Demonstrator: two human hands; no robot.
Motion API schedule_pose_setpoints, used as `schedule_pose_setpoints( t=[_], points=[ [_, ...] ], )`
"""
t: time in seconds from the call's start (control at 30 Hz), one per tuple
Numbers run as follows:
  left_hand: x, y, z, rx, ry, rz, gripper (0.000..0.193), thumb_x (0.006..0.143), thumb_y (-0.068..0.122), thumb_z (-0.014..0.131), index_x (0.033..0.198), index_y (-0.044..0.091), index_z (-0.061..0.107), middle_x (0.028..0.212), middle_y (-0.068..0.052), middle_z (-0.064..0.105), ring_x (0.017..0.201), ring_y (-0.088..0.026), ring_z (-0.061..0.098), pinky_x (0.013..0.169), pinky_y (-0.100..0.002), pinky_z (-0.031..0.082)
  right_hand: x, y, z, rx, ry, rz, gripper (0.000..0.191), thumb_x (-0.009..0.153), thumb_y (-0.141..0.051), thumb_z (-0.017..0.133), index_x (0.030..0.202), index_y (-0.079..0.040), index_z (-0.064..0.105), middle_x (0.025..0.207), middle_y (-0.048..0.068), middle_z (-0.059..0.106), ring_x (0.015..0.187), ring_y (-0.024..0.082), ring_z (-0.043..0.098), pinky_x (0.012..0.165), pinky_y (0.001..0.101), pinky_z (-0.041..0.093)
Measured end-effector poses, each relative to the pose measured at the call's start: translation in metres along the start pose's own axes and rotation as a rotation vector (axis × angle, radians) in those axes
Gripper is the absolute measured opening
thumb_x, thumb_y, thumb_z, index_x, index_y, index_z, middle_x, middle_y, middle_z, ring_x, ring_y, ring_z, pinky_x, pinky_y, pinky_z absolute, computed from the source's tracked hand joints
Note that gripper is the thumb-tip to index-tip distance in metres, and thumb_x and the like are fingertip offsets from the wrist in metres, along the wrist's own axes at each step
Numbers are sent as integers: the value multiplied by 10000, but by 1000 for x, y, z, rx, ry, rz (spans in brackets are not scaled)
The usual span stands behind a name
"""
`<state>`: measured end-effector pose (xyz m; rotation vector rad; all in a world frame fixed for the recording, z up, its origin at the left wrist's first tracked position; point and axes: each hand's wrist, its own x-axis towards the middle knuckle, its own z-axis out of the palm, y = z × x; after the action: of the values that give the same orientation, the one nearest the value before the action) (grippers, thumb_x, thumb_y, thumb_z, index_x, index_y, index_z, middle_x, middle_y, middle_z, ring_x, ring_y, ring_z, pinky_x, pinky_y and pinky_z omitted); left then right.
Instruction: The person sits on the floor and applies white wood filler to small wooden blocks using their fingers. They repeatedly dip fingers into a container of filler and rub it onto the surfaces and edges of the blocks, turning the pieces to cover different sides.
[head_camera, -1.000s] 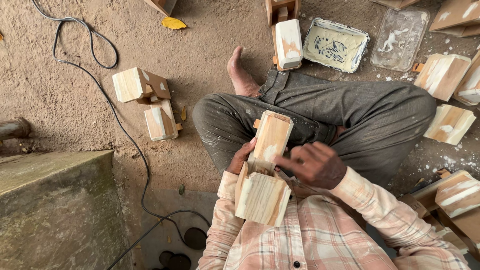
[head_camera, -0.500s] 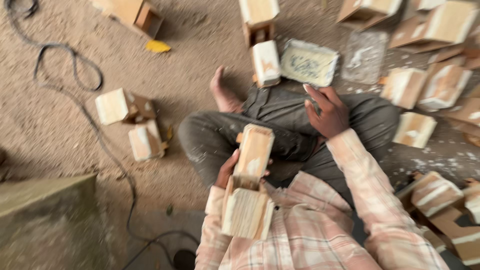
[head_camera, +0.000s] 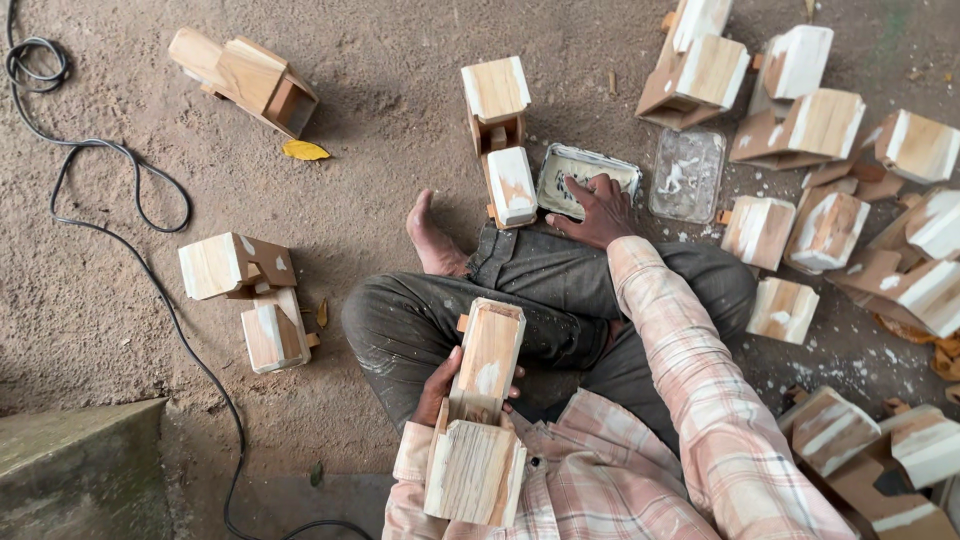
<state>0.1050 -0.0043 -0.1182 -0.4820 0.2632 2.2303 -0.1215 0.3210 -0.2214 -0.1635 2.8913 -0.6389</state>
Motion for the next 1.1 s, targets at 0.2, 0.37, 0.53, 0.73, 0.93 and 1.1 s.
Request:
schedule_pose_setpoints(
  t=[0.2, 0.37, 0.53, 0.73, 0.93, 1.1],
  points=[
    [-3, -3, 4, 38, -3, 17, 815, 1022, 595, 427, 1548, -26, 377, 1322, -305, 597, 1071, -364, 699, 869, -476, 615, 7, -9, 4, -59, -62, -29, 697, 801, -667, 733, 1380, -283, 675, 1187, 115, 514, 1142, 319, 491, 972, 478, 405],
    [-3, -4, 3, 44, 8, 15, 826, 1015, 590, 448, 1557, -27, 364, 1321, -320, 593, 1072, -366, 700, 869, -466, 615, 2, -11, 6, -52, -65, -29, 578, 831, -638, 728, 1307, -310, 726, 1163, 102, 529, 1132, 314, 508, 980, 469, 416],
    [-1, -7, 1, 48, 4, 42, 817, 1017, 579, 461, 1556, -26, 357, 1303, -334, 590, 1057, -368, 703, 855, -478, 616, 5, -5, 11, 18, -49, -42, 448, 810, -555, 820, 1181, -305, 788, 1164, 83, 543, 1161, 271, 530, 1027, 425, 451],
    [3, -4, -2, 22, -12, 31, 769, 1033, 559, 448, 1573, 19, 361, 1347, -335, 582, 1080, -390, 705, 851, -502, 610, 0, 9, 9, 602, -88, 119, 518, 824, -342, 842, 1282, -142, 707, 1203, 60, 512, 1054, 217, 510, 904, 386, 506],
    [0, -5, -7, -51, 10, 30, 735, 1080, 517, 474, 1617, 28, 362, 1373, -318, 606, 1118, -428, 694, 889, -516, 603, -65, -21, -40, 1217, -173, 111, 481, 900, -127, 768, 1364, -101, 643, 1055, 61, 502, 890, 117, 561, 792, 286, 565],
    [4, -4, -5, -45, -38, 62, 707, 1068, 504, 514, 1586, 43, 376, 1332, -303, 624, 1093, -437, 700, 840, -522, 618, -141, -93, -88, 970, -82, -360, 304, 932, -122, 718, 1231, -142, 668, 1231, 78, 560, 1000, 143, 549, 840, 274, 531]
  ],
)
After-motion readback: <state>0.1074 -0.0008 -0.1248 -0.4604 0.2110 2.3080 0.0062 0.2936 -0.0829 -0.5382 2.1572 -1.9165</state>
